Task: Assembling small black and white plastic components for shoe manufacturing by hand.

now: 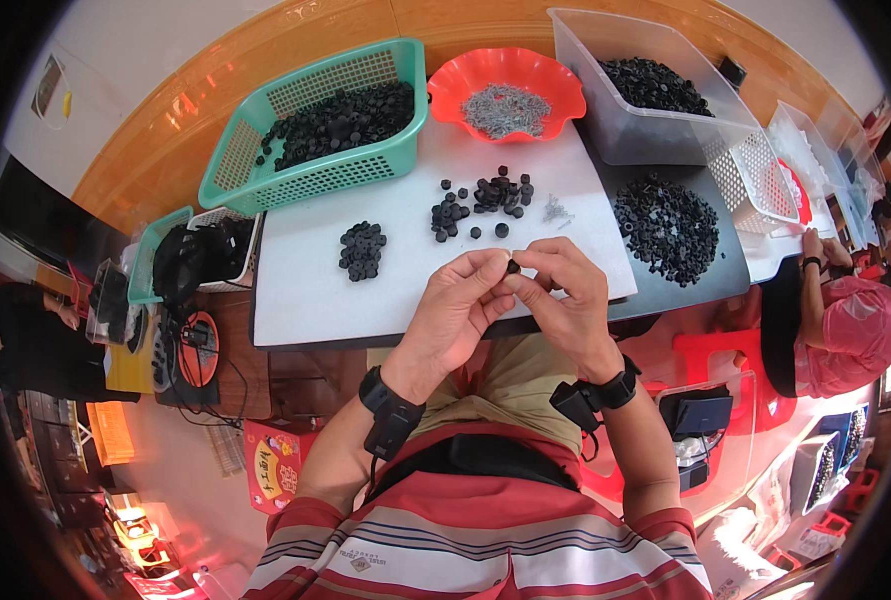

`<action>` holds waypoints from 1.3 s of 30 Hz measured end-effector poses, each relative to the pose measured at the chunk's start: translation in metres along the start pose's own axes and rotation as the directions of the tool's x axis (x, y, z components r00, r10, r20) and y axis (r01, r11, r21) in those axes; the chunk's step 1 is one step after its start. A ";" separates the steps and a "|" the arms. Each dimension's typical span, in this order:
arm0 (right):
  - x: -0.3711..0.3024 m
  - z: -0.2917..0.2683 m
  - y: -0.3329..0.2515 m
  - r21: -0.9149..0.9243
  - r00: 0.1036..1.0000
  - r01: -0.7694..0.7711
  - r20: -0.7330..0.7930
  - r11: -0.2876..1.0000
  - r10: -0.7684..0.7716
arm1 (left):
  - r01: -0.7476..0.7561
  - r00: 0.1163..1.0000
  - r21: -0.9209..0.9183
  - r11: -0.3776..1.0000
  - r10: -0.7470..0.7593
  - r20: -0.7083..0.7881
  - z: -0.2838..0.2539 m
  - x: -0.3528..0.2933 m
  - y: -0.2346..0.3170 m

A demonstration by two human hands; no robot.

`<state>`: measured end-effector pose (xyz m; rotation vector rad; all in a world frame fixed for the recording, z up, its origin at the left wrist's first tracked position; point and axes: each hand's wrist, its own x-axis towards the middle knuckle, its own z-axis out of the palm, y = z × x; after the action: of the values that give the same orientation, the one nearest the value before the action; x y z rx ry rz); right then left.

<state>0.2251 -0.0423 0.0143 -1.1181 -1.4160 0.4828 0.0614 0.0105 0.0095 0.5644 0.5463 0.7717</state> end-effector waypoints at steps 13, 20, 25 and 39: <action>-0.006 0.002 0.005 -0.288 0.981 0.187 -0.002 0.939 -0.196 | 0.005 1.000 0.026 1.000 -0.005 0.006 0.008 -0.004 -0.001; -0.009 0.001 0.008 -0.354 0.961 0.257 -0.005 0.899 -0.277 | -0.006 1.000 0.074 0.997 0.004 0.027 0.016 -0.007 0.000; -0.010 -0.003 0.008 -0.473 0.944 0.305 0.034 0.827 -0.329 | 0.018 0.999 0.112 0.994 -0.022 0.036 0.020 -0.007 0.000; -0.018 -0.024 0.015 -0.356 0.975 0.170 -0.077 0.919 -0.210 | -0.224 0.625 0.867 -0.444 0.617 0.478 0.014 0.029 0.002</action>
<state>0.2494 -0.0584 -0.0026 -1.2498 -1.5275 0.0253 0.0869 0.0303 0.0134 2.5232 1.2395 1.1605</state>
